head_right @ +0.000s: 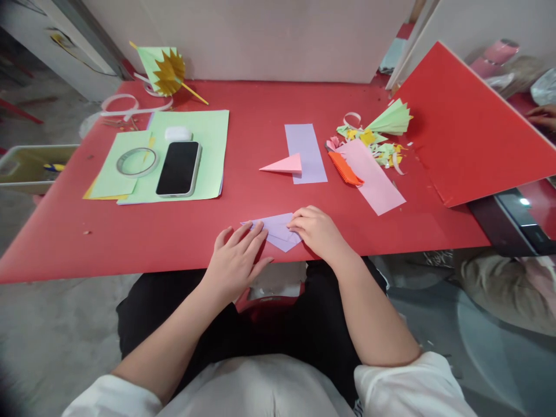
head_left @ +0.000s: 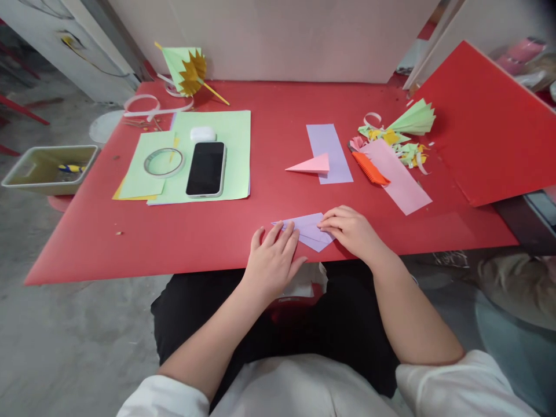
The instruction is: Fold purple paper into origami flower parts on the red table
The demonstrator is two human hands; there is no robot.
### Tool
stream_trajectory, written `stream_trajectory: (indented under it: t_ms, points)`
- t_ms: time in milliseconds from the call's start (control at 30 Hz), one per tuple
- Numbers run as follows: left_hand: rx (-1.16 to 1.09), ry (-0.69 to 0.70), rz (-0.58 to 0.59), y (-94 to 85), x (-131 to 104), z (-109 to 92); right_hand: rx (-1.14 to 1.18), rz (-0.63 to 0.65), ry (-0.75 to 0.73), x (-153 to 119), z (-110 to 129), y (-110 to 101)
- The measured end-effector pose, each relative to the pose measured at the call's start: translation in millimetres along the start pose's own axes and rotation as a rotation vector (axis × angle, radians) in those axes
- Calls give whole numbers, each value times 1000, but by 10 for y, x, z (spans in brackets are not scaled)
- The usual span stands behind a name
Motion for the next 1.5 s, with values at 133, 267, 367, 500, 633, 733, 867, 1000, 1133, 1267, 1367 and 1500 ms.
stream_trajectory:
  t_ms: [133, 267, 367, 500, 633, 733, 867, 1000, 1133, 1267, 1367, 1500]
  points:
    - [-5, -20, -14, 2, 18, -16, 46, 9, 37, -17, -67, -13]
    - [-3, -26, -6, 8, 39, -27, 74, 8, 61, -22, -96, -22]
    - [4, -32, -8, 7, 41, -27, 84, 4, 66, -18, -89, -15]
    - [13, -38, 1, 5, 35, -28, 39, -14, 52, -3, -41, 10]
    - [22, -31, 11, 2, 40, -44, -1, -12, 23, 10, -15, 24]
    - [26, -30, 15, 4, 49, -49, 0, -21, 26, 10, -27, 9]
    - [25, -27, 15, 10, 57, -40, -10, -31, 5, 10, -13, 9]
    - [19, -23, 30, 28, 50, -32, -35, -44, -34, 8, 11, 35]
    - [23, -8, 63, 47, 28, -53, -35, -43, -31, 9, -6, 48]
    - [17, -6, 87, 50, 19, -74, -29, -40, -34, 12, -9, 39]
    - [10, -14, 87, 38, 28, -72, -25, -37, -35, 10, -5, 39]
    - [2, -22, 86, 23, 43, -64, -29, -33, -32, 12, -5, 45]
Point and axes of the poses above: each hand's wrist, its own x-axis towards the middle knuckle, its own y-axis out of the palm, z = x × y, the point moved 7 cm from there along x, towards the middle knuckle, and after that the axes turned 9 degrees about z, right-handed, at the moved point
